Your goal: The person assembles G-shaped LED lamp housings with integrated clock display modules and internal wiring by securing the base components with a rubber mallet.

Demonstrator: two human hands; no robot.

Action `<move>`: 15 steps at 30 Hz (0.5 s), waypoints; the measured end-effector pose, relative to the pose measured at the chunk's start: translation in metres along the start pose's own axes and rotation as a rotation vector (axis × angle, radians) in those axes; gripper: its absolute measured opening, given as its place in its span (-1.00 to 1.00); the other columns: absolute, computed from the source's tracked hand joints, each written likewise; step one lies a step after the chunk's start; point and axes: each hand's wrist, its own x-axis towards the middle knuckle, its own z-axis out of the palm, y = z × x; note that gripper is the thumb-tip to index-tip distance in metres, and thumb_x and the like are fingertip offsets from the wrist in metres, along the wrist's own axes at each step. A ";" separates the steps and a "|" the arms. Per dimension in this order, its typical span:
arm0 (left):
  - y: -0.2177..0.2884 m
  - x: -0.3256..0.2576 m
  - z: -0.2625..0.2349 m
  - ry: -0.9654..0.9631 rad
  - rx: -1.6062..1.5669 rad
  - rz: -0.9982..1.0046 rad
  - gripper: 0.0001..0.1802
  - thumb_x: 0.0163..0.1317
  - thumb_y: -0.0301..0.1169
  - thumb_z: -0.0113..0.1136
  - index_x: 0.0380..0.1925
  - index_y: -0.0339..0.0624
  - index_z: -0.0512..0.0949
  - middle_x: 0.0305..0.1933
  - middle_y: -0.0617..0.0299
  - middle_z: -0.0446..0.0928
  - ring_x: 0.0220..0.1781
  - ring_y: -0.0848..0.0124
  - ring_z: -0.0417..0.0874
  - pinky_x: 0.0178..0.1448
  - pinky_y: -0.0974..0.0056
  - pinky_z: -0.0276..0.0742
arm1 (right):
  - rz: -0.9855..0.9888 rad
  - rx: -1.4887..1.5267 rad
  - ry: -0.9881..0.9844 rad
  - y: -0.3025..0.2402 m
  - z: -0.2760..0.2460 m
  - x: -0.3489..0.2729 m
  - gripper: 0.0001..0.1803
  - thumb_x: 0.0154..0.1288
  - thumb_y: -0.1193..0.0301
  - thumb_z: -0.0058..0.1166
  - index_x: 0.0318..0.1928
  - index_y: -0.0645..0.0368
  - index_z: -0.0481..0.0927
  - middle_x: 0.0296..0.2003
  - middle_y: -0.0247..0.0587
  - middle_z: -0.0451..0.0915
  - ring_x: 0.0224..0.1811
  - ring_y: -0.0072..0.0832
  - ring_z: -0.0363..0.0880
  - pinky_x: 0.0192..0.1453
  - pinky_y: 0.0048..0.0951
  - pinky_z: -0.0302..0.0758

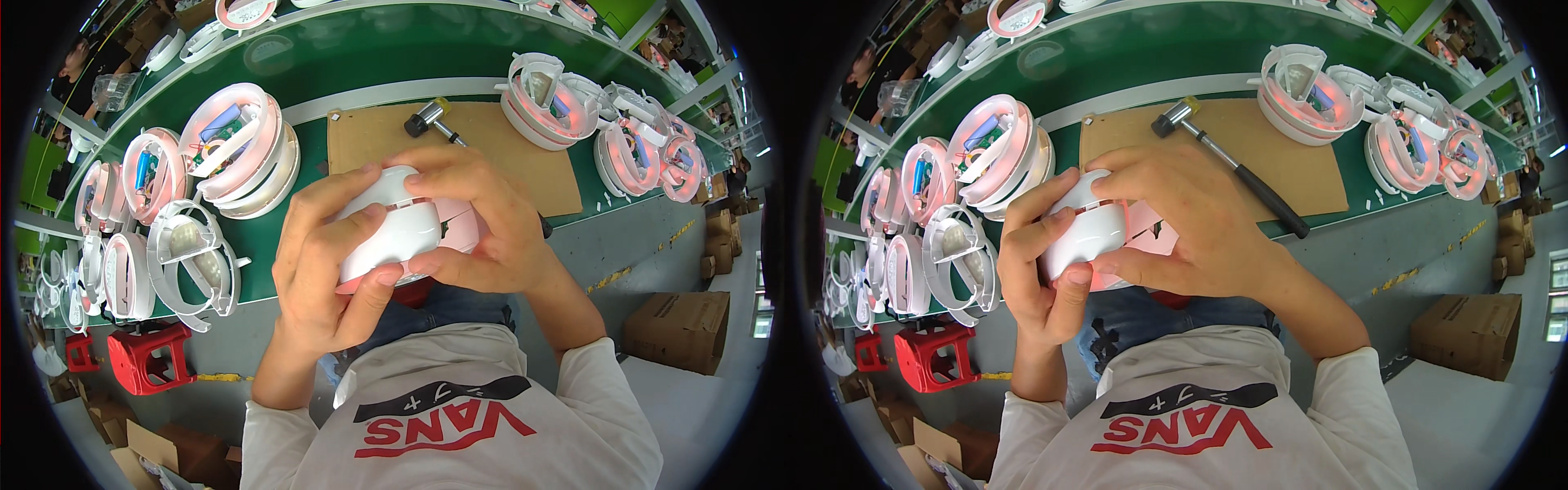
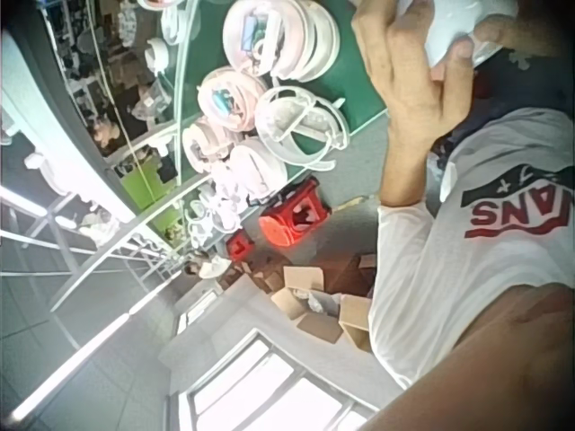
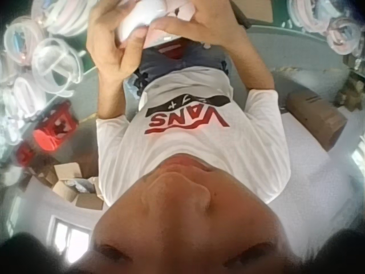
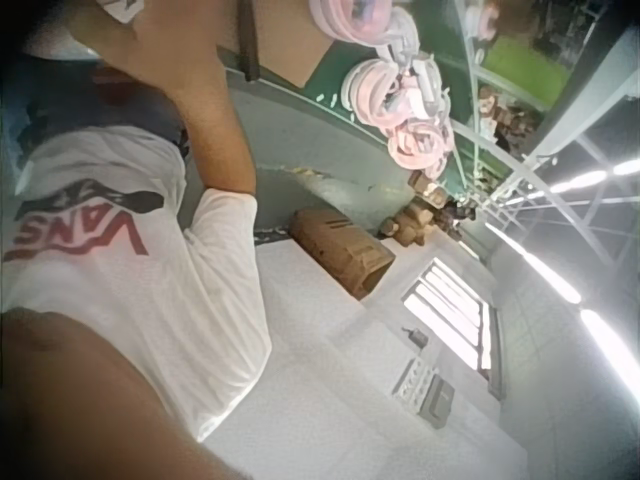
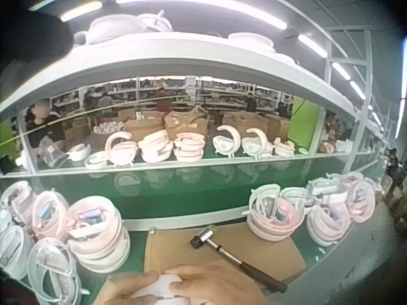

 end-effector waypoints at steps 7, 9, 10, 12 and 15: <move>-0.002 0.007 -0.004 0.004 -0.147 -0.061 -0.61 0.08 -0.48 0.47 -0.08 -0.35 0.60 0.12 -0.31 0.58 -0.01 0.03 0.71 0.04 0.16 0.62 | 0.074 -0.011 -0.160 -0.007 -0.015 0.011 -0.31 0.14 0.29 0.47 0.25 0.28 0.52 0.16 0.05 0.59 0.10 -0.21 0.64 0.13 -0.31 0.55; -0.005 0.011 -0.004 -0.008 -0.179 -0.060 -0.62 0.05 -0.50 0.48 -0.10 -0.33 0.62 0.11 -0.29 0.59 -0.02 0.06 0.72 0.02 0.18 0.62 | 0.090 -0.019 -0.194 -0.009 -0.020 0.013 -0.27 0.15 0.26 0.47 0.27 0.29 0.51 0.15 0.03 0.60 0.09 -0.23 0.65 0.13 -0.31 0.55; -0.006 0.012 -0.005 -0.020 -0.210 -0.060 -0.62 0.02 -0.52 0.50 -0.12 -0.32 0.64 0.10 -0.27 0.60 -0.03 0.08 0.73 -0.01 0.20 0.62 | 0.105 -0.026 -0.229 -0.010 -0.021 0.014 -0.24 0.15 0.23 0.47 0.30 0.30 0.49 0.14 0.00 0.62 0.08 -0.24 0.65 0.13 -0.32 0.55; -0.005 0.017 -0.009 -0.053 -0.197 -0.048 -0.63 0.00 -0.53 0.51 -0.14 -0.30 0.65 0.10 -0.25 0.61 -0.02 0.10 0.73 -0.02 0.21 0.63 | 0.126 -0.016 -0.234 -0.014 -0.024 0.016 -0.24 0.14 0.24 0.48 0.30 0.30 0.49 0.13 -0.02 0.63 0.07 -0.25 0.66 0.13 -0.33 0.55; -0.007 0.027 -0.011 -0.104 -0.176 -0.010 -0.61 -0.02 -0.52 0.54 -0.13 -0.27 0.66 0.09 -0.22 0.63 -0.02 0.12 0.74 -0.03 0.21 0.64 | 0.167 0.011 -0.195 -0.014 -0.025 0.012 -0.24 0.13 0.26 0.51 0.30 0.30 0.50 0.13 -0.05 0.64 0.08 -0.28 0.66 0.14 -0.34 0.56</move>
